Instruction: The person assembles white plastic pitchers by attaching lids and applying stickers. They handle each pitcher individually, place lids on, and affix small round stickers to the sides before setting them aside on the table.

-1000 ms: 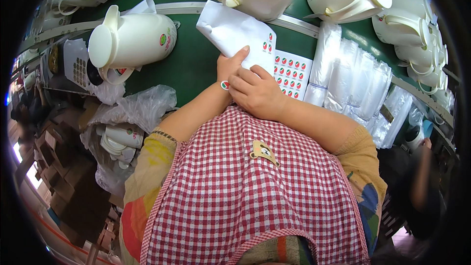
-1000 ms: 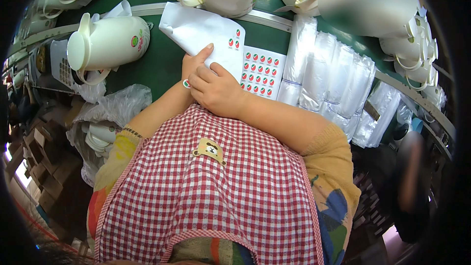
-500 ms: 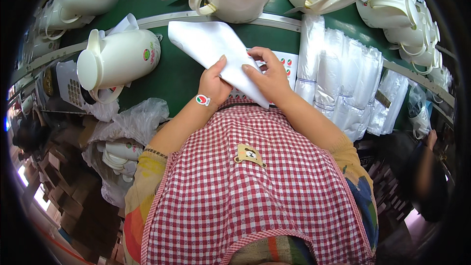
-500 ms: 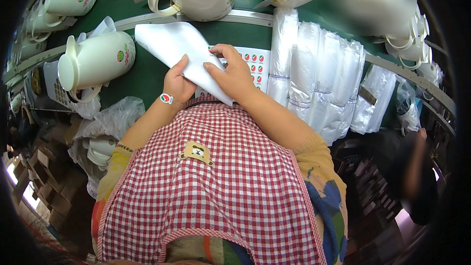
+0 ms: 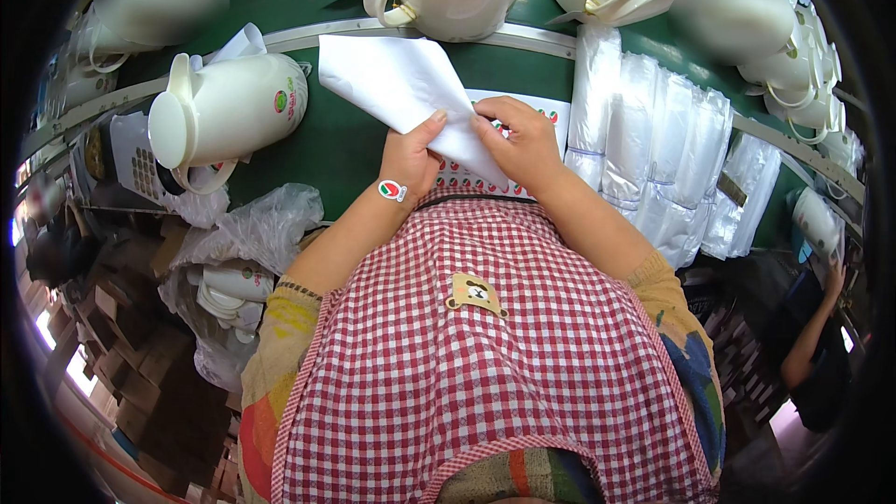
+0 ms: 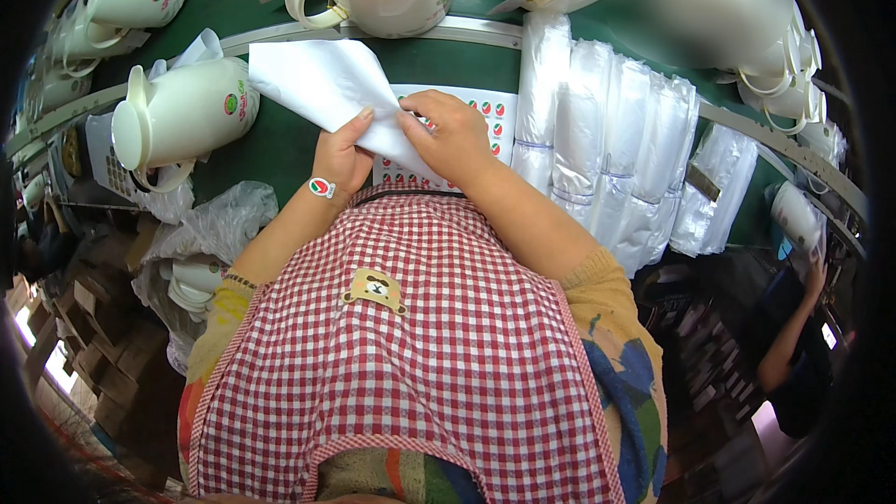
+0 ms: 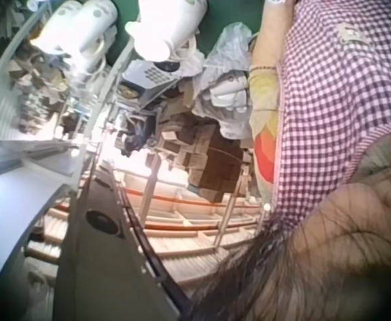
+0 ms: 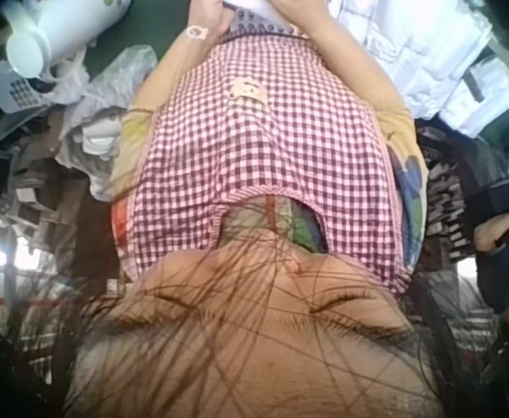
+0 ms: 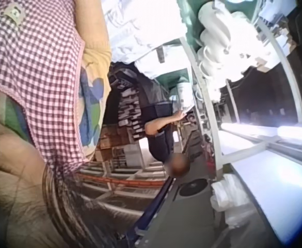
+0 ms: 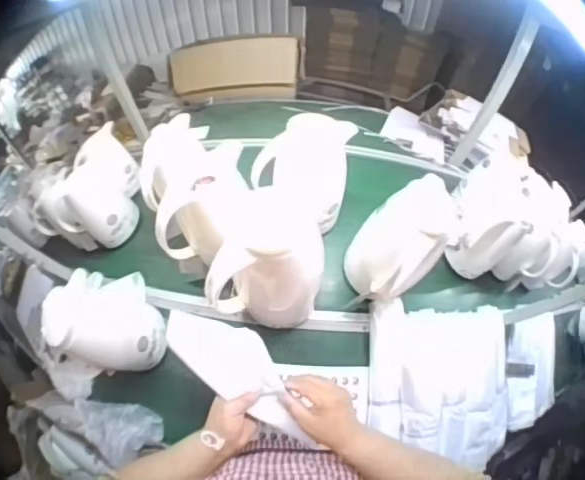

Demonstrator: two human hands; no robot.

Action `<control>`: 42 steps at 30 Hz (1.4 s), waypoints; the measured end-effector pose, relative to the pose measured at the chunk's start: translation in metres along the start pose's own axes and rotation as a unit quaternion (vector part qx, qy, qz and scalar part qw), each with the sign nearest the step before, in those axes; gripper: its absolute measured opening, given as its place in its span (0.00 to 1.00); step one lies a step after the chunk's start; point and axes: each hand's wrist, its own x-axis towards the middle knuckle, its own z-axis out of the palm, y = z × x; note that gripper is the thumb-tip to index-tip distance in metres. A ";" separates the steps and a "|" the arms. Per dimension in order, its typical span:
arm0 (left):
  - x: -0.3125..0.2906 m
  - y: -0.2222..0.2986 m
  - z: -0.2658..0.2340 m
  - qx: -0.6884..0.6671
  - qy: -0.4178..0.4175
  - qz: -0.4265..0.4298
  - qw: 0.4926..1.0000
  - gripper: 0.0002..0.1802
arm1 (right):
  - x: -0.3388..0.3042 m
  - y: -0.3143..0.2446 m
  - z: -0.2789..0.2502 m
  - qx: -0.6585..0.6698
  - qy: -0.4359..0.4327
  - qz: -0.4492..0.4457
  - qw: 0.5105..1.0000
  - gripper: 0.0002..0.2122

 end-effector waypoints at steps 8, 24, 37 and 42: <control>-0.002 -0.002 -0.004 0.024 -0.002 0.002 1.000 0.26 | -0.002 0.007 0.000 0.139 -0.026 0.142 0.980 0.07; 0.001 -0.001 0.007 0.071 0.060 -0.111 0.990 0.23 | 0.016 -0.041 0.012 -0.169 -0.140 -0.412 0.885 0.13; -0.001 -0.001 -0.006 -0.083 0.000 -0.089 0.993 0.28 | -0.023 -0.004 -0.011 0.040 -0.075 0.169 0.982 0.26; -0.005 0.000 0.001 -0.088 -0.028 -0.123 0.988 0.29 | -0.027 0.001 -0.009 0.250 -0.050 0.233 0.939 0.20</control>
